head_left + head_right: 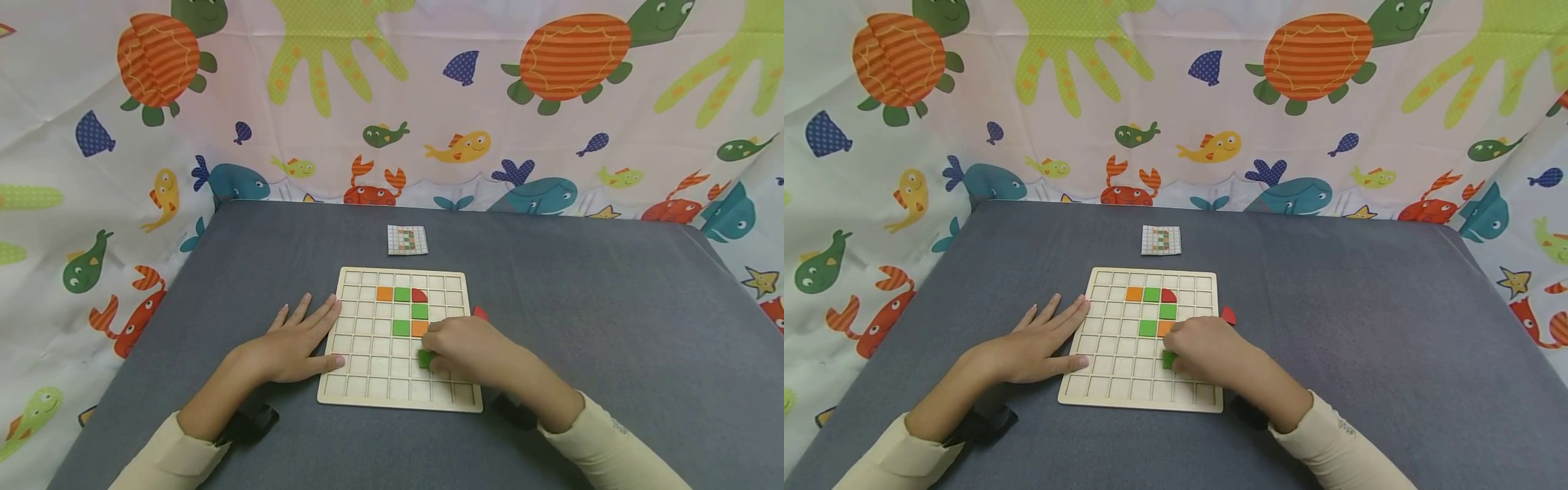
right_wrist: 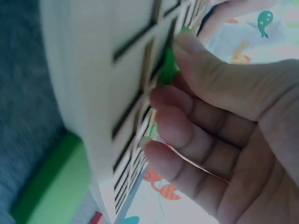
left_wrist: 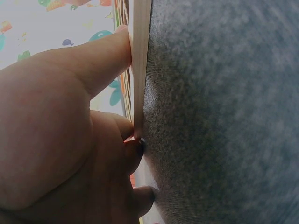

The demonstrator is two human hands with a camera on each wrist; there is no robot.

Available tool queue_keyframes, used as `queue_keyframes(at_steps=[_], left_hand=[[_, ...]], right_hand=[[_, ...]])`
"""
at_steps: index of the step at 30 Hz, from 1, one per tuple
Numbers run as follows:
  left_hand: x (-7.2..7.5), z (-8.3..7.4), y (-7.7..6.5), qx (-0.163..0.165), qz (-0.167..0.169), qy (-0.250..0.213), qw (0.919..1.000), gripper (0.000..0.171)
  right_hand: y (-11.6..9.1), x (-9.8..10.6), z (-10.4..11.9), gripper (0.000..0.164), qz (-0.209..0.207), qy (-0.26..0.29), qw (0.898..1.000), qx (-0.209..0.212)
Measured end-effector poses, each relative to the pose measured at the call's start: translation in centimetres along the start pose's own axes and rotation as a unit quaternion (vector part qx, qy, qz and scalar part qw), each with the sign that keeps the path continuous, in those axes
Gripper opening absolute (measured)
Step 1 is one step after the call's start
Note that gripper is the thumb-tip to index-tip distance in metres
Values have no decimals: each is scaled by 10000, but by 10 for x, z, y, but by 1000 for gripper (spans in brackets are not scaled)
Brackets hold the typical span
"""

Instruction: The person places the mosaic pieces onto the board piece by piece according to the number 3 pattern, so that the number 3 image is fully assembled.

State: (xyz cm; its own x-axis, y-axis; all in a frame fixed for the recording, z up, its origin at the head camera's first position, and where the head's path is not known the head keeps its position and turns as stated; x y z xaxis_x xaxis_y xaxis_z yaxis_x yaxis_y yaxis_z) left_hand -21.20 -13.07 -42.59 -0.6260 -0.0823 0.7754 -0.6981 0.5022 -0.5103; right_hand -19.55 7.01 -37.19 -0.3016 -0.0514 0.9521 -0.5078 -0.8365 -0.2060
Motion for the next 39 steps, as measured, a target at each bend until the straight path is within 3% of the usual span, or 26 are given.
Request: queue_keyframes(at_steps=[7,15,20,28,31,34,36,39], left_hand=[[-2,2,2,79,26,54,10000,101],[-2,2,2,89,3,29,10000,99],[3,-5,-3,7,12,17,10000,97],[2,-4,-5,7,17,-8,10000,96],[2,-4,-5,-18,23,-78,10000,97],[2,-5,-5,-60,37,-118,9999,97],[3,-6,-5,-83,34,-124,9999,97],[3,-6,-5,-66,21,-81,9999,98]], right_hand=[[2,3,7,23,-460,-577,9972,77],[3,5,7,33,-795,-907,9927,4],[3,5,7,34,-638,-676,9957,-32],[-1,1,0,31,3,-33,10000,25],[-4,4,-3,35,81,140,9997,165],[-10,12,-10,28,-26,311,9993,215],[-16,19,-22,26,-127,350,9993,-29],[-26,24,-49,29,22,323,9963,-796]])
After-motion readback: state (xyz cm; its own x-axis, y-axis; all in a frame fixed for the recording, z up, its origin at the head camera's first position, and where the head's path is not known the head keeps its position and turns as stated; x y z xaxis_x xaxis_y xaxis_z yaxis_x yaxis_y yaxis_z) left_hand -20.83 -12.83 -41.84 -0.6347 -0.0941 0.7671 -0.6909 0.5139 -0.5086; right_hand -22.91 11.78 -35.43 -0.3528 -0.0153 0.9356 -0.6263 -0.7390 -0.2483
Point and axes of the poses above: each hand's wrist, its own y-axis towards the middle knuckle, its own x-axis out of the back of the hand, z = x × y, the point moved 9 cm from there along y, towards the middle knuckle, and after that the axes turned 13 degrees about z, right-handed, at the moved point
